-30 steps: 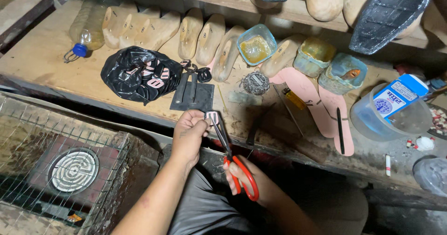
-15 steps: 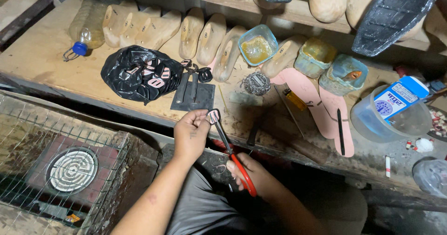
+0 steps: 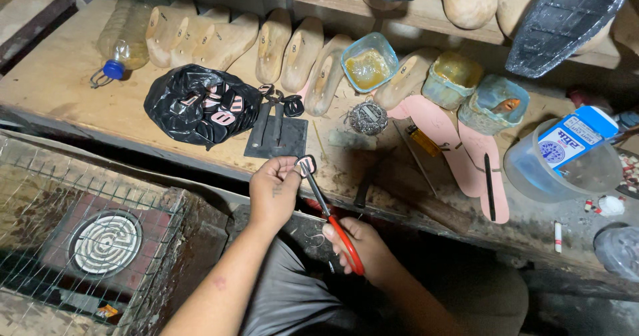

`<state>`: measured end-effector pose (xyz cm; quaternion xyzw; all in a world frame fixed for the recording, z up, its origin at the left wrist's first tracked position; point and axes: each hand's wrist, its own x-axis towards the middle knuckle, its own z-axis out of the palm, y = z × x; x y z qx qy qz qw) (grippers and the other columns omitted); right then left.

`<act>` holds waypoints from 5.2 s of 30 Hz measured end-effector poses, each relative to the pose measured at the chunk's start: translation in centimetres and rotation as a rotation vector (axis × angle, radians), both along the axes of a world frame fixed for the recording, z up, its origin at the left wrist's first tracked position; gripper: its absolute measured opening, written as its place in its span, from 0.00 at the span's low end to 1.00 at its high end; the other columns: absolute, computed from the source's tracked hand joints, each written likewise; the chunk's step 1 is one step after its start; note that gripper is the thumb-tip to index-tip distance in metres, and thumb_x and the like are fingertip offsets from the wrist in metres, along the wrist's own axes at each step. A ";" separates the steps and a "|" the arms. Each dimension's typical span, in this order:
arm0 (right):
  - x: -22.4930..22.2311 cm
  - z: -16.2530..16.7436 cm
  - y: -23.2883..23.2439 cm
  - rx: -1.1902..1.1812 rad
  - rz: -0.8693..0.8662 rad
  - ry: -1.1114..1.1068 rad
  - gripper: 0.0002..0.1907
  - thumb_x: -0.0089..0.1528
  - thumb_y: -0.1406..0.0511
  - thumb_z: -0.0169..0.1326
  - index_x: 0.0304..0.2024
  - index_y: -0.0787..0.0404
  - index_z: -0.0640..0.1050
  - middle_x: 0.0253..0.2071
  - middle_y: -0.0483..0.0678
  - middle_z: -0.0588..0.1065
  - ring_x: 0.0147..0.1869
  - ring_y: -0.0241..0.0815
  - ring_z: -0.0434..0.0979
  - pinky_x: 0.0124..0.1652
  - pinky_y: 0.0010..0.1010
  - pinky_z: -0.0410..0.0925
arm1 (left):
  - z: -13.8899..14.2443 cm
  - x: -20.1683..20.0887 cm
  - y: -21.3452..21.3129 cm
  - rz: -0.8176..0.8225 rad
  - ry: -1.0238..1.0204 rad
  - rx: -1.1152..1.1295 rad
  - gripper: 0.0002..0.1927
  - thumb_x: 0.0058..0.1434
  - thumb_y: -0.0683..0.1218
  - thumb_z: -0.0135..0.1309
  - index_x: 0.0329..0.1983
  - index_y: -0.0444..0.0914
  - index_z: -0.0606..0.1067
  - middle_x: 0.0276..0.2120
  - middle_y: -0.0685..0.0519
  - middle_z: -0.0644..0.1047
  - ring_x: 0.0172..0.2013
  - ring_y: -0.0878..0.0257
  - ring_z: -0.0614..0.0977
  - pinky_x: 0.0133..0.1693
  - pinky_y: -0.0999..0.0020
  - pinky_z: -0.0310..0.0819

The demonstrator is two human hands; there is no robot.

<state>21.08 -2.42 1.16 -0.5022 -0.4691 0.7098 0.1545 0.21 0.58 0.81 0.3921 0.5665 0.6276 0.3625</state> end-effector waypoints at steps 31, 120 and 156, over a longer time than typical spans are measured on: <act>0.8 -1.7 -1.5 0.269 0.057 0.003 0.15 0.61 0.56 0.60 0.41 0.60 0.76 0.27 0.41 0.73 0.28 0.29 0.71 0.29 0.25 0.66 | -0.7 -0.4 0.5 0.004 -0.021 -0.022 0.06 0.65 0.36 0.52 0.44 0.30 0.76 0.33 0.53 0.80 0.30 0.72 0.78 0.35 0.77 0.73; 3.7 0.1 -2.6 0.142 0.151 0.189 0.16 0.62 0.63 0.58 0.50 0.59 0.74 0.32 0.38 0.70 0.32 0.29 0.68 0.34 0.23 0.66 | 5.4 1.2 -4.8 -0.018 -0.465 -0.054 0.12 0.61 0.37 0.56 0.49 0.37 0.76 0.36 0.53 0.82 0.34 0.68 0.80 0.35 0.75 0.72; 3.7 1.3 -3.1 0.117 0.128 0.414 0.16 0.63 0.63 0.52 0.50 0.66 0.73 0.34 0.47 0.71 0.33 0.36 0.71 0.31 0.27 0.67 | 4.1 0.1 -4.5 -0.103 -0.227 0.135 0.08 0.66 0.32 0.55 0.47 0.30 0.76 0.37 0.52 0.79 0.35 0.71 0.77 0.39 0.78 0.70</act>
